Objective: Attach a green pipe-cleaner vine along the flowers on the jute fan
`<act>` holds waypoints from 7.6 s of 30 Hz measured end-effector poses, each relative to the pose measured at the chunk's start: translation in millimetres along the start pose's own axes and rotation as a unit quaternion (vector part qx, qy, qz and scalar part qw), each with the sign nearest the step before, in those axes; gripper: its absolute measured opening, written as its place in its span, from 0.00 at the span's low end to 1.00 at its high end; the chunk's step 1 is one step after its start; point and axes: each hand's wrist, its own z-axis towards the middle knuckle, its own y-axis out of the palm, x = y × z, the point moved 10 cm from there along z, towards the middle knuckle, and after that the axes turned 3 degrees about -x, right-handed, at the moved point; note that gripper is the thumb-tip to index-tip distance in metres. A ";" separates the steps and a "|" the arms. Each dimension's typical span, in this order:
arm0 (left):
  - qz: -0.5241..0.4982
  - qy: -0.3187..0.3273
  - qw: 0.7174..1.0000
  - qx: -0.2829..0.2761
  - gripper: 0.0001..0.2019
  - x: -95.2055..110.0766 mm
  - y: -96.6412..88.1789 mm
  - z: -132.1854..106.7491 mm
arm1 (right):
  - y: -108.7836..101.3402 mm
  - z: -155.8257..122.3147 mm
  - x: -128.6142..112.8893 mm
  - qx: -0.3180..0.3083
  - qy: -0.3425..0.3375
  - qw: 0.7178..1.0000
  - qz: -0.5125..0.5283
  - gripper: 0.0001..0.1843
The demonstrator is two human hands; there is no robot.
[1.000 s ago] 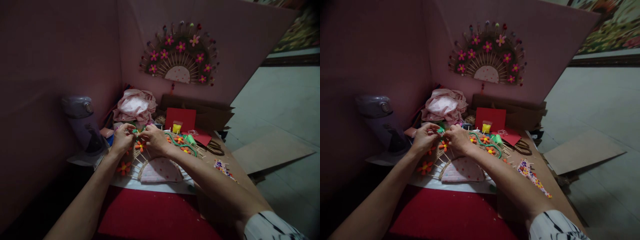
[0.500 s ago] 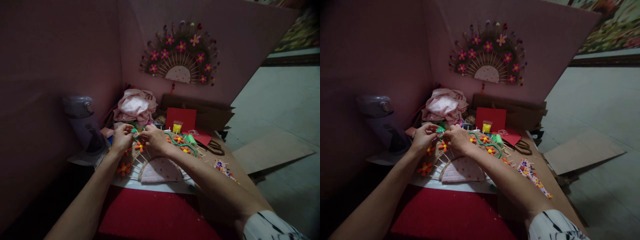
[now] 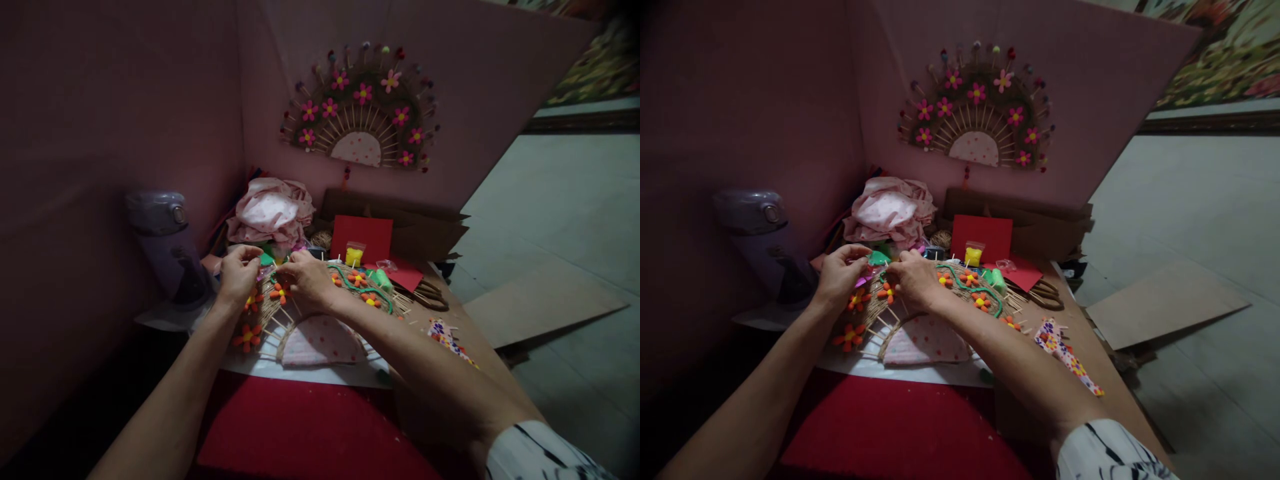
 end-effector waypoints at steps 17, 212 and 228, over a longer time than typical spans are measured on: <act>0.235 0.080 0.969 -0.009 0.07 32.1 -0.2 -14.4 | -10.1 1.4 3.5 0.016 0.012 0.999 0.040 0.14; -0.346 0.008 0.937 -0.057 0.25 41.6 -7.5 -14.5 | 8.3 18.3 -16.9 0.084 0.045 0.901 0.423 0.20; -0.165 -0.043 0.978 -0.118 0.12 15.3 15.5 -13.8 | 3.5 20.7 4.2 0.117 0.093 0.811 0.565 0.03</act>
